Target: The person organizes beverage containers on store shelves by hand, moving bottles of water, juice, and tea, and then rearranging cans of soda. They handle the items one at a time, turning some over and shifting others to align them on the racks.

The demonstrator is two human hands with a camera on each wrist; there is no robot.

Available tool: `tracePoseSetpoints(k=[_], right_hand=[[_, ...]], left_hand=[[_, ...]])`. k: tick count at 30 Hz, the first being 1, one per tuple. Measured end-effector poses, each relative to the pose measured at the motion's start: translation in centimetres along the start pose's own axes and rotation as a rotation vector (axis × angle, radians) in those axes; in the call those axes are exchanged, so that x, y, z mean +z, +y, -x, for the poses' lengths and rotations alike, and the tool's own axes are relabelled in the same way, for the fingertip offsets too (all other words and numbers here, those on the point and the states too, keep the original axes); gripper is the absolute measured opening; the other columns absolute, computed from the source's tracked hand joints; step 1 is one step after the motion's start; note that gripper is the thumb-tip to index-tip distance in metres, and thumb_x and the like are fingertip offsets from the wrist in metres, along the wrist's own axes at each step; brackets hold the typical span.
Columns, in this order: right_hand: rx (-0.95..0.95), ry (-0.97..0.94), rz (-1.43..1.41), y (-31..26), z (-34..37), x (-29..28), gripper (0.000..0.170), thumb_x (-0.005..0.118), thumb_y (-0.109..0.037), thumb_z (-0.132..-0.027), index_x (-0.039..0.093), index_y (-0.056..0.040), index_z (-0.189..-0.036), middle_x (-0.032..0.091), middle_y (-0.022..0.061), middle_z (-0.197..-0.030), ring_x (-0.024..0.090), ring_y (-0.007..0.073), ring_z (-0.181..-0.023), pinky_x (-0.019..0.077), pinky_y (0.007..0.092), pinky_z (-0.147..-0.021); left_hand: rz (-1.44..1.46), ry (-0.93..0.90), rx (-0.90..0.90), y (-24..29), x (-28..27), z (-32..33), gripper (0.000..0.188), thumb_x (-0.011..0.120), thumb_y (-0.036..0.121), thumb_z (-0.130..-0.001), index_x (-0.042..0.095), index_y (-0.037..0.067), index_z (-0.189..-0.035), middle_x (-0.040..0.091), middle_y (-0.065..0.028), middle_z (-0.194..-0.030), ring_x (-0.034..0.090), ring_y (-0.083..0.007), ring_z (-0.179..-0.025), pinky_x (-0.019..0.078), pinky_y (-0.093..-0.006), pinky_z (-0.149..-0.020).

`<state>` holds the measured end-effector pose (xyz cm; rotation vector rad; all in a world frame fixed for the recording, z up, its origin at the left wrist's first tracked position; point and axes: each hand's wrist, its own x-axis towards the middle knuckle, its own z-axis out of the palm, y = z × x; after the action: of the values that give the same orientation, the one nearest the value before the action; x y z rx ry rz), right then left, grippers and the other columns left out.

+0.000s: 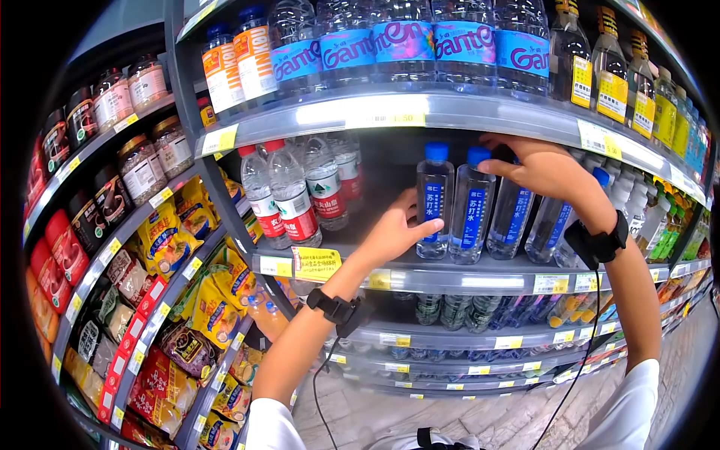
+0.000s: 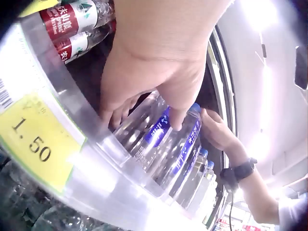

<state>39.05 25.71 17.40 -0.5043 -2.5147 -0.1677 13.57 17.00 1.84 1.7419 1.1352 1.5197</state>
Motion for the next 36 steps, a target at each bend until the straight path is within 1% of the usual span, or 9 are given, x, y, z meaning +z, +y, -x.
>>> tracePoseSetpoints(k=[4, 8, 11, 14, 18, 23, 28, 32, 36], right_hand=[[0.026, -0.001, 0.152, 1.5, 2.1, -1.7, 0.046, 0.073, -0.032, -0.095, 0.064, -0.0069, -0.131, 0.069, 0.0168, -0.120, 0.065, 0.0320, -0.112, 0.0503, 0.0396, -0.098], [0.183, -0.157, -0.067, 2.6, 2.1, -2.8, 0.037, 0.072, -0.019, -0.093, 0.065, -0.0116, -0.128, 0.069, 0.0192, -0.114, 0.067, 0.0339, -0.104, 0.0521, 0.0413, -0.091], [0.037, -0.055, -0.017, 4.2, 2.1, -1.3, 0.032, 0.067, -0.015, -0.099, 0.062, -0.0126, -0.130, 0.063, 0.0100, -0.095, 0.061, 0.0219, -0.090, 0.0499, 0.0366, -0.083], [0.181, -0.125, -0.154, 2.4, 2.3, -2.0, 0.031, 0.066, -0.012, -0.099, 0.065, -0.0118, -0.130, 0.068, 0.0102, -0.104, 0.062, 0.0216, -0.090, 0.0501, 0.0355, -0.086], [0.072, 0.007, -0.132, 2.8, 2.3, -0.2, 0.033, 0.065, -0.013, -0.100, 0.065, -0.0113, -0.133, 0.071, 0.0119, -0.121, 0.066, 0.0239, -0.100, 0.0510, 0.0368, -0.091], [0.033, -0.015, -0.082, 1.8, 2.4, -0.8, 0.035, 0.066, -0.018, -0.099, 0.065, -0.0107, -0.133, 0.072, 0.0136, -0.117, 0.067, 0.0245, -0.099, 0.0522, 0.0375, -0.090], [-0.121, -0.010, -0.022, 4.0, 4.0, -2.3, 0.055, 0.072, -0.029, -0.095, 0.058, -0.0042, -0.142, 0.065, 0.0208, -0.135, 0.062, 0.0359, -0.125, 0.0488, 0.0422, -0.106], [0.035, -0.045, 0.142, 4.5, 5.9, -4.1, 0.052, 0.068, -0.035, -0.096, 0.060, -0.0055, -0.139, 0.064, 0.0232, -0.134, 0.060, 0.0414, -0.123, 0.0485, 0.0437, -0.105], [0.082, -0.057, 0.133, 7.2, 6.8, -3.6, 0.039, 0.064, -0.024, -0.098, 0.064, -0.0046, -0.132, 0.068, 0.0224, -0.126, 0.064, 0.0410, -0.117, 0.0504, 0.0446, -0.100]], left_hand=[[-0.017, -0.016, -0.032, 0.1, 0.7, 0.9, 0.080, 0.081, 0.017, -0.090, 0.034, -0.001, -0.152, 0.053, -0.0168, -0.145, 0.057, -0.0268, -0.130, 0.0516, -0.0404, -0.104], [-0.059, 0.050, 0.019, -0.2, 1.8, 1.4, 0.083, 0.082, 0.017, -0.089, 0.032, -0.004, -0.151, 0.058, -0.0166, -0.137, 0.061, -0.0224, -0.123, 0.0516, -0.0365, -0.102], [-0.263, 0.124, 0.121, -1.5, 2.4, 1.3, 0.084, 0.083, 0.014, -0.087, 0.030, -0.004, -0.149, 0.060, -0.0178, -0.136, 0.062, -0.0235, -0.122, 0.0486, -0.0372, -0.106], [-0.364, 0.136, 0.149, -0.6, 3.3, 2.0, 0.079, 0.082, 0.010, -0.087, 0.031, -0.002, -0.146, 0.058, -0.0166, -0.136, 0.062, -0.0221, -0.122, 0.0488, -0.0364, -0.107], [-0.413, 0.129, 0.090, 0.0, 3.4, 2.2, 0.085, 0.083, 0.010, -0.086, 0.027, -0.002, -0.148, 0.058, -0.0182, -0.136, 0.061, -0.0230, -0.123, 0.0481, -0.0366, -0.108], [-0.334, 0.114, 0.123, -1.1, 3.2, 2.3, 0.087, 0.084, 0.010, -0.086, 0.026, -0.001, -0.151, 0.056, -0.0164, -0.139, 0.058, -0.0224, -0.128, 0.0442, -0.0367, -0.112], [-0.238, 0.082, 0.084, -1.6, 3.0, 2.2, 0.090, 0.080, 0.002, -0.086, 0.022, 0.001, -0.155, 0.050, -0.0182, -0.148, 0.052, -0.0258, -0.138, 0.0403, -0.0398, -0.117], [-0.281, 0.104, 0.027, -0.7, 3.2, 2.5, 0.092, 0.079, 0.000, -0.085, 0.021, 0.002, -0.156, 0.051, -0.0194, -0.148, 0.053, -0.0264, -0.137, 0.0400, -0.0403, -0.118], [-0.314, 0.105, -0.008, -0.1, 3.3, 2.6, 0.092, 0.080, 0.001, -0.085, 0.021, 0.002, -0.156, 0.051, -0.0197, -0.148, 0.053, -0.0262, -0.137, 0.0401, -0.0402, -0.117]])
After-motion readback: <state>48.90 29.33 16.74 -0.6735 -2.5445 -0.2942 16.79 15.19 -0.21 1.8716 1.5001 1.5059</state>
